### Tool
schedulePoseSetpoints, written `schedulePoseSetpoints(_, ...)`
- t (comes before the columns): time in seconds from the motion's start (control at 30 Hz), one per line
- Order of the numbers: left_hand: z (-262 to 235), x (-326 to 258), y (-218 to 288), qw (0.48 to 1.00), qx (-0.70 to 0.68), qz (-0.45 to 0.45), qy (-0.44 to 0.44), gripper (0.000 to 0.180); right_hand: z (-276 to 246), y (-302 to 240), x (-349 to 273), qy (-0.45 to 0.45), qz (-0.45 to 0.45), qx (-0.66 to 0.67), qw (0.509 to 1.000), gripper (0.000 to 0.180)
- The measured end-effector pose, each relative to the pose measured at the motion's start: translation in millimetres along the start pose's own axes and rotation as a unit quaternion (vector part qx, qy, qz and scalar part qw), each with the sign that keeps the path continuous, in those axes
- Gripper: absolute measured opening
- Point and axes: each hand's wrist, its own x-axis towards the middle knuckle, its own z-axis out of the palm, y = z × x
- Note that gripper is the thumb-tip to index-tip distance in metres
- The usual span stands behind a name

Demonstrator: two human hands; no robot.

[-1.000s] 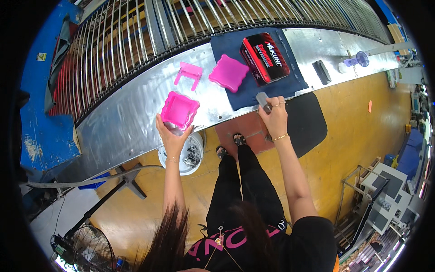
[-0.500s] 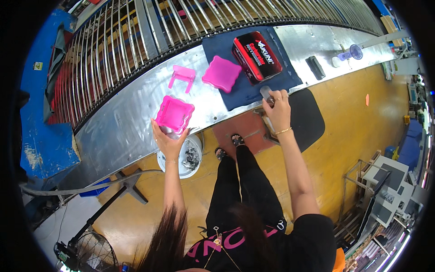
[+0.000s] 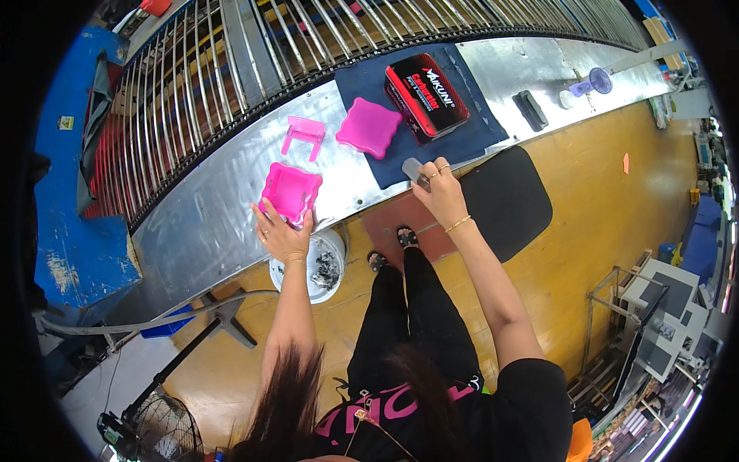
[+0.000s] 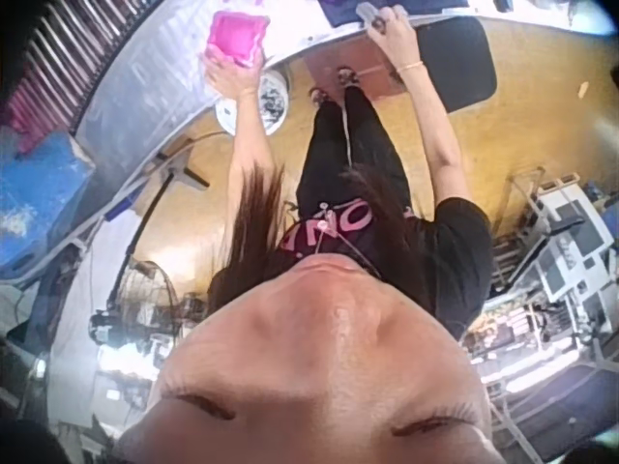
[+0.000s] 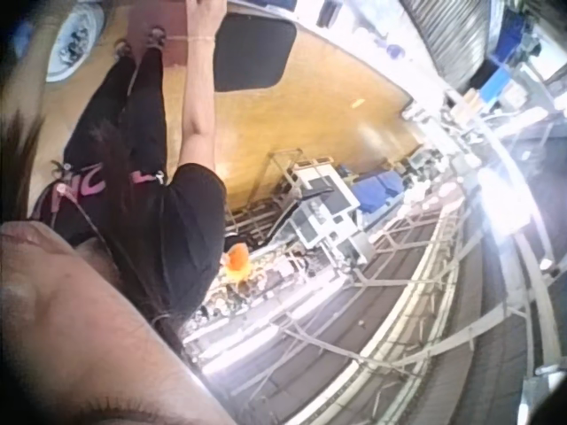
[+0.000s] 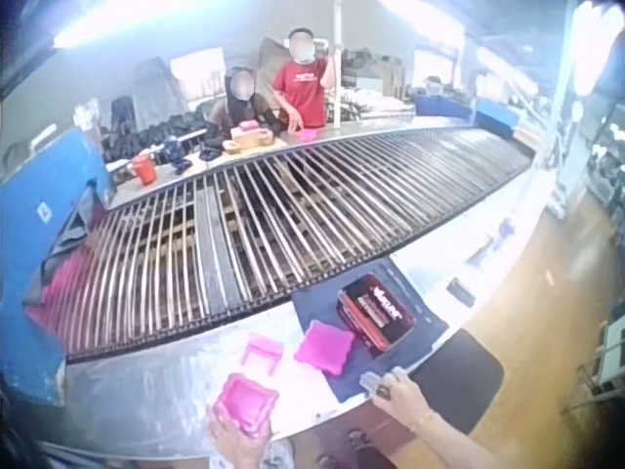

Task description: The person cleans pink plastic parts on a metal workbench using a cloth and a spray bottle. They wipe the parts, spray them with liquid, and place them back on the bench. The person also handles a white bucket and a dark bottle during the process.

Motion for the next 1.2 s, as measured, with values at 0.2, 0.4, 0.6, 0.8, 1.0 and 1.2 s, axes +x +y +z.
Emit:
schedulePoseSetpoints(0.2,0,-1,0,1.000,0.004,0.005,0.002,0.106,2,-7,2,-0.016,-0.007,-0.004,1.000,0.037)
schedulePoseSetpoints(0.4,1,1,1,1.000,0.012,0.003,-0.001,0.105,1,-11,7,-0.027,-0.035,0.034,0.998,0.031)
schedulePoseSetpoints(0.6,-2,6,6,1.000,0.030,-0.004,-0.003,0.105,2,-15,9,-0.031,-0.079,0.052,0.995,0.028)
schedulePoseSetpoints(0.8,-2,-3,3,0.999,0.033,-0.001,-0.007,0.106,8,-20,2,0.012,-0.071,0.073,0.995,0.034)
schedulePoseSetpoints(1.0,-3,-4,1,1.000,0.016,-0.011,-0.025,0.106,-15,-37,22,-0.019,0.011,0.108,0.994,0.041)
schedulePoseSetpoints(1.2,-1,-1,4,1.000,-0.005,-0.011,-0.007,0.104,-24,-12,6,0.057,0.284,0.675,0.679,0.035)
